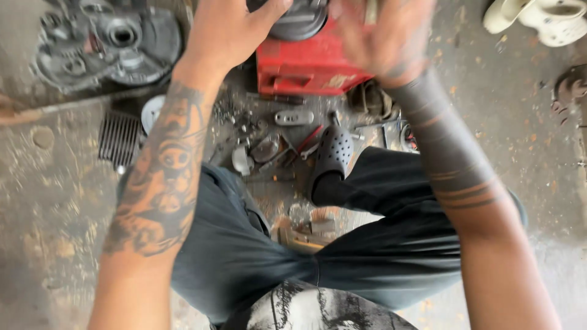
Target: The person sits on the floor and assembles a motorcycle engine casing. They use a screwdriver to tighten bolts on the casing, insert small metal rings into the assembly, and use a T-handle wrench to tighten the bolts further.
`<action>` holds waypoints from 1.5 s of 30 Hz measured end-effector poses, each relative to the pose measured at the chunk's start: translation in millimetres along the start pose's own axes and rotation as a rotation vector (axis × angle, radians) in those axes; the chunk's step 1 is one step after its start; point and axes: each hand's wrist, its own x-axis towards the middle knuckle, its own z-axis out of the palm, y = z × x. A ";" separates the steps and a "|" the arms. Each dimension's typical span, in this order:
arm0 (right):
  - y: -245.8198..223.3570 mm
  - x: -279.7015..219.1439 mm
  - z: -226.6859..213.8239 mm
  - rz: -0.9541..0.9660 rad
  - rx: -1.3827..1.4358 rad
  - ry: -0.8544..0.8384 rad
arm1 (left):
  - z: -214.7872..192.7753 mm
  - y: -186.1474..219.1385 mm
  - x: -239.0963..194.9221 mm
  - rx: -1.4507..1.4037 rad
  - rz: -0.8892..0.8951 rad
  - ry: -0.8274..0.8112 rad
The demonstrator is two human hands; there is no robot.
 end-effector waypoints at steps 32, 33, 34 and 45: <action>38.8 -499.9 32.9 1.274 -0.003 -1.394 | 101.8 -28.7 -92.4 0.556 -0.113 -1.022; 33.6 -501.2 32.8 1.288 -0.009 -1.391 | 105.1 -30.1 -93.3 0.552 -0.100 -1.028; 32.2 -501.2 34.0 1.302 -0.030 -1.409 | 109.0 -31.5 -93.3 0.569 -0.121 -1.061; 37.4 -548.2 -4.5 1.783 -0.068 -1.494 | 195.0 -8.9 -68.0 0.496 -0.096 -1.323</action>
